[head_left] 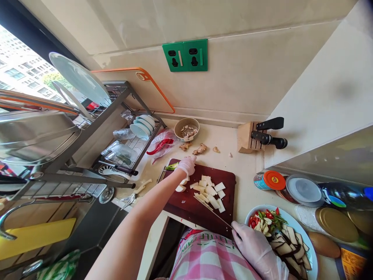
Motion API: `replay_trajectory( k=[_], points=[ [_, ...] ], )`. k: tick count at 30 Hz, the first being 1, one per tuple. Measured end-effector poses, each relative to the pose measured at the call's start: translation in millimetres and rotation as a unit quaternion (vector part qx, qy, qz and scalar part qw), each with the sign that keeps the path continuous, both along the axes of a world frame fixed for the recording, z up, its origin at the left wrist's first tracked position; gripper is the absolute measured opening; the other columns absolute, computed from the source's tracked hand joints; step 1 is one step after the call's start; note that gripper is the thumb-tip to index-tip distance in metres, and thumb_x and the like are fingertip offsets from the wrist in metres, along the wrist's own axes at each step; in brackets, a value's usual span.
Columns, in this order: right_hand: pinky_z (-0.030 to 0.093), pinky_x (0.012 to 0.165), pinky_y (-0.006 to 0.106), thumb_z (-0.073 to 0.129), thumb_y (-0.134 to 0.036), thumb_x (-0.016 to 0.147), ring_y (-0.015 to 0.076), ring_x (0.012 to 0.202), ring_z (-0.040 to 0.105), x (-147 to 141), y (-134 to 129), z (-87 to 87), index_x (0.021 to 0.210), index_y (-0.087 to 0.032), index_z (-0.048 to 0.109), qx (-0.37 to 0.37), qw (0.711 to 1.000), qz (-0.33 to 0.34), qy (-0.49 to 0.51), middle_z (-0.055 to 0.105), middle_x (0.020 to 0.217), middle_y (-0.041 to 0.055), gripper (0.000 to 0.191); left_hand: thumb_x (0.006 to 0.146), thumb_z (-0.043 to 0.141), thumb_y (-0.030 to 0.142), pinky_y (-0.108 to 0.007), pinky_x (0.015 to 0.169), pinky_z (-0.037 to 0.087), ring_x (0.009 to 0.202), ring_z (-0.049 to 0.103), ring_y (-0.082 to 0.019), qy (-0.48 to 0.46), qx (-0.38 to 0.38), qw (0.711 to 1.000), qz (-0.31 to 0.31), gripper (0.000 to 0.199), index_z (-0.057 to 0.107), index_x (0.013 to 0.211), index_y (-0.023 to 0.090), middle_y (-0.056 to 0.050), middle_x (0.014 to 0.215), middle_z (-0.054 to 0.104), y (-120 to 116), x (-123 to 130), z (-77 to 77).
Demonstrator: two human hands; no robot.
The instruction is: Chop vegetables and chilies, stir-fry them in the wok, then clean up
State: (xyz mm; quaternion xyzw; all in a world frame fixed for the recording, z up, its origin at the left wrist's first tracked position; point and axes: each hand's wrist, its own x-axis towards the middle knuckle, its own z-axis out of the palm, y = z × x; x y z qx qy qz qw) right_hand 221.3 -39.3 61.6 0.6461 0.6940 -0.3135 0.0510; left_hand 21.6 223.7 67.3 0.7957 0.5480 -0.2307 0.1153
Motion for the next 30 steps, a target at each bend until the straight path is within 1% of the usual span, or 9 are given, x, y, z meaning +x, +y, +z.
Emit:
replay_trajectory(
  k=[3, 9, 11, 14, 17, 20, 22, 25, 30],
  points=[
    [0.038, 0.054, 0.024, 0.04, -0.018, 0.088, 0.0208, 0.074, 0.07, -0.5, 1.2, 2.6, 0.091, -0.025, 0.065, -0.007, 1.0, -0.001, 0.003, 0.073, 0.083, 0.0054, 0.026, 0.07, 0.056, 0.015, -0.034, 0.08, 0.047, 0.098, 0.06, -0.026, -0.019, -0.013, 0.999, 0.023, 0.057, 0.044, 0.126, 0.013, -0.016, 0.109, 0.061, 12.0, -1.6, 2.2],
    [0.043, 0.058, 0.025, 0.04, -0.021, 0.09, 0.0221, 0.08, 0.07, -2.4, 2.3, 1.9, 0.1, -0.024, 0.066, -0.025, 0.999, -0.023, -0.005, 0.074, 0.09, 0.0063, 0.028, 0.068, 0.056, 0.011, -0.032, 0.082, 0.047, 0.097, 0.061, -0.024, -0.083, 0.012, 0.995, 0.051, 0.038, 0.057, 0.105, 0.015, -0.013, 0.107, 0.061, 15.9, 0.3, 23.1],
    [0.045, 0.059, 0.024, 0.042, -0.022, 0.09, 0.0215, 0.08, 0.07, -2.6, 2.3, -2.2, 0.103, -0.024, 0.066, -0.013, 0.999, -0.04, -0.003, 0.074, 0.091, 0.0067, 0.028, 0.072, 0.053, 0.014, -0.03, 0.081, 0.047, 0.094, 0.061, -0.021, -0.109, 0.029, 0.992, 0.06, 0.034, 0.055, 0.105, 0.016, -0.011, 0.105, 0.061, -0.9, -5.5, 36.6],
    [0.047, 0.062, 0.024, 0.043, -0.023, 0.089, 0.0209, 0.081, 0.07, -2.3, 3.6, -8.9, 0.106, -0.022, 0.066, 0.007, 0.998, -0.061, 0.006, 0.074, 0.094, 0.0082, 0.029, 0.078, 0.05, 0.02, -0.027, 0.082, 0.046, 0.091, 0.059, -0.016, -0.172, 0.055, 0.98, 0.081, 0.027, 0.052, 0.104, 0.019, -0.006, 0.104, 0.06, -52.3, -22.2, 48.9],
    [0.048, 0.067, 0.026, 0.043, -0.024, 0.089, 0.0226, 0.088, 0.069, -2.1, 5.6, -11.8, 0.109, -0.02, 0.066, 0.005, 0.997, -0.075, 0.016, 0.072, 0.102, 0.0106, 0.031, 0.074, 0.058, 0.022, -0.026, 0.081, 0.047, 0.086, 0.059, -0.015, -0.325, 0.047, 0.931, 0.163, 0.023, 0.053, 0.097, 0.02, -0.003, 0.096, 0.061, -118.3, -33.8, 35.0],
    [0.048, 0.07, 0.026, 0.042, -0.027, 0.089, 0.0228, 0.091, 0.069, -2.1, 6.4, -9.9, 0.107, -0.02, 0.066, -0.005, 0.997, -0.078, 0.029, 0.071, 0.103, 0.0113, 0.031, 0.076, 0.059, 0.025, -0.025, 0.074, 0.048, 0.078, 0.059, -0.014, -0.349, -0.008, 0.892, 0.287, 0.018, 0.053, 0.092, 0.02, -0.001, 0.086, 0.062, -166.8, -27.1, 2.2],
    [0.047, 0.068, 0.025, 0.042, -0.027, 0.089, 0.0217, 0.087, 0.069, -1.8, 5.6, -7.3, 0.101, -0.02, 0.067, -0.008, 0.997, -0.07, 0.036, 0.073, 0.099, 0.0104, 0.029, 0.078, 0.058, 0.026, -0.026, 0.079, 0.047, 0.085, 0.06, -0.015, -0.343, 0.001, 0.878, 0.334, 0.02, 0.052, 0.097, 0.02, -0.003, 0.094, 0.062, -181.8, -17.4, -14.8],
    [0.045, 0.065, 0.024, 0.04, -0.027, 0.088, 0.021, 0.083, 0.069, -0.5, 3.6, -3.7, 0.095, -0.021, 0.068, -0.009, 0.998, -0.056, 0.039, 0.073, 0.094, 0.0098, 0.028, 0.082, 0.056, 0.032, -0.028, 0.085, 0.046, 0.097, 0.059, -0.018, -0.276, 0.024, 0.901, 0.334, 0.03, 0.05, 0.109, 0.021, -0.006, 0.112, 0.057, -187.4, -12.3, -19.0],
    [0.044, 0.066, 0.025, 0.037, -0.028, 0.089, 0.0213, 0.084, 0.069, 1.9, 1.2, 0.1, 0.096, -0.02, 0.066, -0.02, 0.998, -0.042, 0.032, 0.073, 0.095, 0.0102, 0.031, 0.074, 0.065, 0.033, -0.027, 0.085, 0.044, 0.105, 0.058, -0.02, -0.169, -0.037, 0.956, 0.237, 0.065, 0.036, 0.131, 0.024, -0.008, 0.127, 0.048, -189.6, -31.9, -3.6]
  ],
)
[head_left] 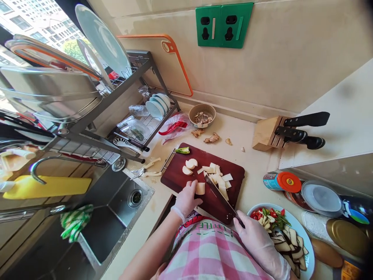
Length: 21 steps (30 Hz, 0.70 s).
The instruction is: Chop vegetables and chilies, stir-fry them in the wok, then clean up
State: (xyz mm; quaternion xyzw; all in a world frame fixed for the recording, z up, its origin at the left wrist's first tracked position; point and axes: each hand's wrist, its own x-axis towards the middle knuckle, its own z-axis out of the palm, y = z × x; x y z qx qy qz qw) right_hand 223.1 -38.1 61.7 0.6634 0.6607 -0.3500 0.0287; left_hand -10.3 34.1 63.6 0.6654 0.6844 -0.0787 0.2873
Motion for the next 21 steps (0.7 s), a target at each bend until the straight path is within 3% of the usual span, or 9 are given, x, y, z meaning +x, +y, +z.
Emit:
replay_trajectory(
  k=[2, 4, 7, 11, 16, 21],
  points=[
    [0.045, 0.066, 0.025, 0.036, -0.028, 0.089, 0.0216, 0.085, 0.069, -0.1, -2.0, -0.3, 0.099, -0.02, 0.066, -0.003, 1.0, 0.008, -0.009, 0.073, 0.096, 0.0103, 0.032, 0.074, 0.064, 0.029, -0.028, 0.085, 0.043, 0.105, 0.058, -0.021, 0.015, 0.001, 0.999, -0.043, 0.067, 0.032, 0.133, 0.024, -0.008, 0.124, 0.052, -1.0, -3.4, 0.5],
    [0.045, 0.065, 0.025, 0.036, -0.029, 0.089, 0.0211, 0.084, 0.069, -0.9, -5.5, -2.0, 0.099, -0.02, 0.065, 0.009, 1.0, 0.009, -0.015, 0.073, 0.094, 0.0094, 0.033, 0.077, 0.062, 0.031, -0.028, 0.083, 0.043, 0.103, 0.059, -0.021, 0.032, 0.008, 0.998, -0.055, 0.055, 0.039, 0.126, 0.023, -0.007, 0.115, 0.058, -2.1, -0.5, -1.8],
    [0.043, 0.062, 0.023, 0.036, -0.029, 0.088, 0.0194, 0.079, 0.068, -2.8, -12.8, -4.9, 0.098, -0.022, 0.065, 0.045, 0.999, 0.004, -0.014, 0.074, 0.088, 0.0074, 0.032, 0.078, 0.061, 0.042, -0.028, 0.076, 0.044, 0.095, 0.062, -0.021, 0.041, 0.003, 0.999, -0.03, 0.041, 0.047, 0.11, 0.023, -0.005, 0.104, 0.063, -5.8, 9.6, -5.5],
    [0.042, 0.057, 0.022, 0.037, -0.028, 0.087, 0.0178, 0.073, 0.068, -5.6, -20.2, -3.8, 0.096, -0.024, 0.065, 0.062, 0.998, 0.015, -0.026, 0.074, 0.082, 0.0051, 0.03, 0.079, 0.059, 0.049, -0.027, 0.07, 0.043, 0.09, 0.064, -0.021, 0.051, 0.007, 0.999, -0.008, 0.04, 0.046, 0.106, 0.022, -0.005, 0.099, 0.065, -12.2, 18.9, -7.5],
    [0.044, 0.057, 0.023, 0.035, -0.025, 0.089, 0.0199, 0.081, 0.07, -9.9, -21.8, 4.8, 0.103, -0.024, 0.064, 0.029, 0.995, 0.065, -0.067, 0.073, 0.098, 0.0066, 0.032, 0.081, 0.056, 0.052, -0.027, 0.064, 0.043, 0.083, 0.065, -0.022, 0.085, 0.019, 0.996, -0.033, 0.041, 0.047, 0.105, 0.02, -0.006, 0.092, 0.066, -14.1, 20.8, -12.8],
    [0.044, 0.056, 0.022, 0.033, -0.025, 0.092, 0.0192, 0.082, 0.07, -12.4, -18.9, 14.9, 0.104, -0.025, 0.062, -0.015, 0.992, 0.09, -0.092, 0.072, 0.1, 0.0052, 0.031, 0.082, 0.055, 0.05, -0.028, 0.061, 0.044, 0.08, 0.065, -0.023, 0.099, 0.03, 0.993, -0.061, 0.041, 0.048, 0.106, 0.019, -0.007, 0.095, 0.065, -11.9, 21.4, -15.8]
  ],
)
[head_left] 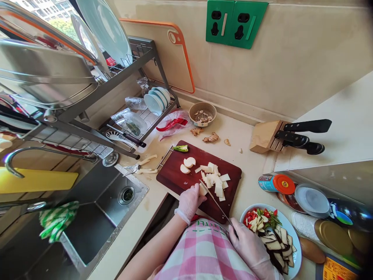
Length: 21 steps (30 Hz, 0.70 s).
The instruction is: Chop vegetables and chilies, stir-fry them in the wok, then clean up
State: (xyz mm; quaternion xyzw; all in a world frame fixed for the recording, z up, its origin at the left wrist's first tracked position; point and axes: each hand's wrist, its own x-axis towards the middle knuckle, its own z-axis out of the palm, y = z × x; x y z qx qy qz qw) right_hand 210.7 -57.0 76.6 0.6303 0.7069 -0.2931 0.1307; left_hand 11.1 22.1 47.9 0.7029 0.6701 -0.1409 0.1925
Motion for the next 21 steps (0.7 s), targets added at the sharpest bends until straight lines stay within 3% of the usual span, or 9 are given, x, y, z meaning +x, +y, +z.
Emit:
replay_trajectory(
  k=[5, 11, 21],
  points=[
    [0.037, 0.051, 0.023, 0.032, -0.021, 0.093, 0.0192, 0.077, 0.07, -7.3, 8.4, -3.3, 0.103, -0.023, 0.06, -0.044, 0.999, 0.008, -0.021, 0.074, 0.091, 0.0053, 0.03, 0.081, 0.057, 0.047, -0.03, 0.062, 0.046, 0.081, 0.065, -0.025, -0.002, -0.005, 1.0, -0.007, 0.039, 0.05, 0.105, 0.017, -0.008, 0.093, 0.064, 2.9, 1.6, 2.5],
    [0.034, 0.05, 0.024, 0.031, -0.022, 0.094, 0.0198, 0.076, 0.07, -12.2, 12.9, -15.3, 0.101, -0.02, 0.06, -0.042, 0.999, -0.019, -0.013, 0.074, 0.085, 0.0073, 0.031, 0.081, 0.057, 0.047, -0.03, 0.062, 0.046, 0.081, 0.065, -0.025, -0.008, -0.002, 1.0, -0.007, 0.038, 0.05, 0.103, 0.016, -0.008, 0.092, 0.064, 1.4, 0.2, 0.0],
    [0.04, 0.054, 0.023, 0.032, -0.027, 0.094, 0.019, 0.078, 0.07, -1.9, 3.5, -4.9, 0.099, -0.023, 0.061, -0.021, 1.0, 0.001, -0.002, 0.073, 0.085, 0.0037, 0.03, 0.083, 0.052, 0.051, -0.029, 0.059, 0.045, 0.078, 0.065, -0.023, 0.0, 0.006, 1.0, -0.022, 0.04, 0.05, 0.102, 0.017, -0.007, 0.09, 0.063, 0.4, 0.0, -2.5]
  ],
)
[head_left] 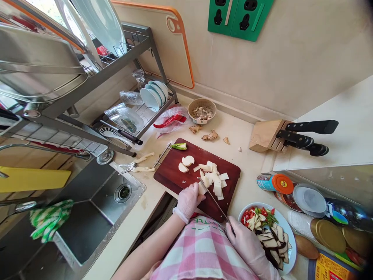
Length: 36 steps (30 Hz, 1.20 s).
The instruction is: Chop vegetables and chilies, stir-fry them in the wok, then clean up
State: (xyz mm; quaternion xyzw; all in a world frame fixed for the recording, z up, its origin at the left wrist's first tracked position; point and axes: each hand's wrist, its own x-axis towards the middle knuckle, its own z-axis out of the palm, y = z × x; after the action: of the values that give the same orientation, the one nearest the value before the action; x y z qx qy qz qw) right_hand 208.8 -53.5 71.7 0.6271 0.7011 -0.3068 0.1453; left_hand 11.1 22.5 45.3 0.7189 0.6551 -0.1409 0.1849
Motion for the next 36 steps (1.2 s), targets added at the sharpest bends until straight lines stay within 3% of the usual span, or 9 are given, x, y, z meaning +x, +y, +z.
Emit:
replay_trajectory(
  k=[20, 28, 36],
  points=[
    [0.041, 0.051, 0.023, 0.034, -0.024, 0.091, 0.019, 0.072, 0.07, 6.6, -11.6, -5.6, 0.1, -0.024, 0.063, 0.041, 0.999, 0.03, -0.007, 0.074, 0.086, 0.0033, 0.03, 0.083, 0.052, 0.052, -0.03, 0.058, 0.046, 0.077, 0.064, -0.024, 0.009, 0.002, 1.0, -0.011, 0.046, 0.05, 0.111, 0.015, -0.008, 0.09, 0.062, -0.2, 0.2, 0.6],
    [0.039, 0.051, 0.023, 0.034, -0.024, 0.092, 0.0188, 0.072, 0.07, 9.4, -13.1, -1.1, 0.099, -0.024, 0.061, 0.011, 1.0, 0.028, 0.004, 0.073, 0.082, 0.0022, 0.028, 0.084, 0.05, 0.053, -0.03, 0.057, 0.046, 0.076, 0.065, -0.024, 0.012, 0.0, 1.0, -0.013, 0.047, 0.05, 0.111, 0.015, -0.008, 0.09, 0.061, 0.5, 0.5, 0.7],
    [0.033, 0.051, 0.024, 0.034, -0.021, 0.091, 0.0162, 0.069, 0.067, -15.1, 9.0, -7.4, 0.093, -0.021, 0.061, -0.013, 0.999, -0.043, 0.031, 0.072, 0.078, 0.0054, 0.027, 0.082, 0.056, 0.05, -0.029, 0.062, 0.044, 0.079, 0.064, -0.022, 0.007, -0.018, 1.0, -0.008, 0.04, 0.048, 0.104, 0.018, -0.007, 0.092, 0.062, 3.5, 0.1, 0.3]
  ],
)
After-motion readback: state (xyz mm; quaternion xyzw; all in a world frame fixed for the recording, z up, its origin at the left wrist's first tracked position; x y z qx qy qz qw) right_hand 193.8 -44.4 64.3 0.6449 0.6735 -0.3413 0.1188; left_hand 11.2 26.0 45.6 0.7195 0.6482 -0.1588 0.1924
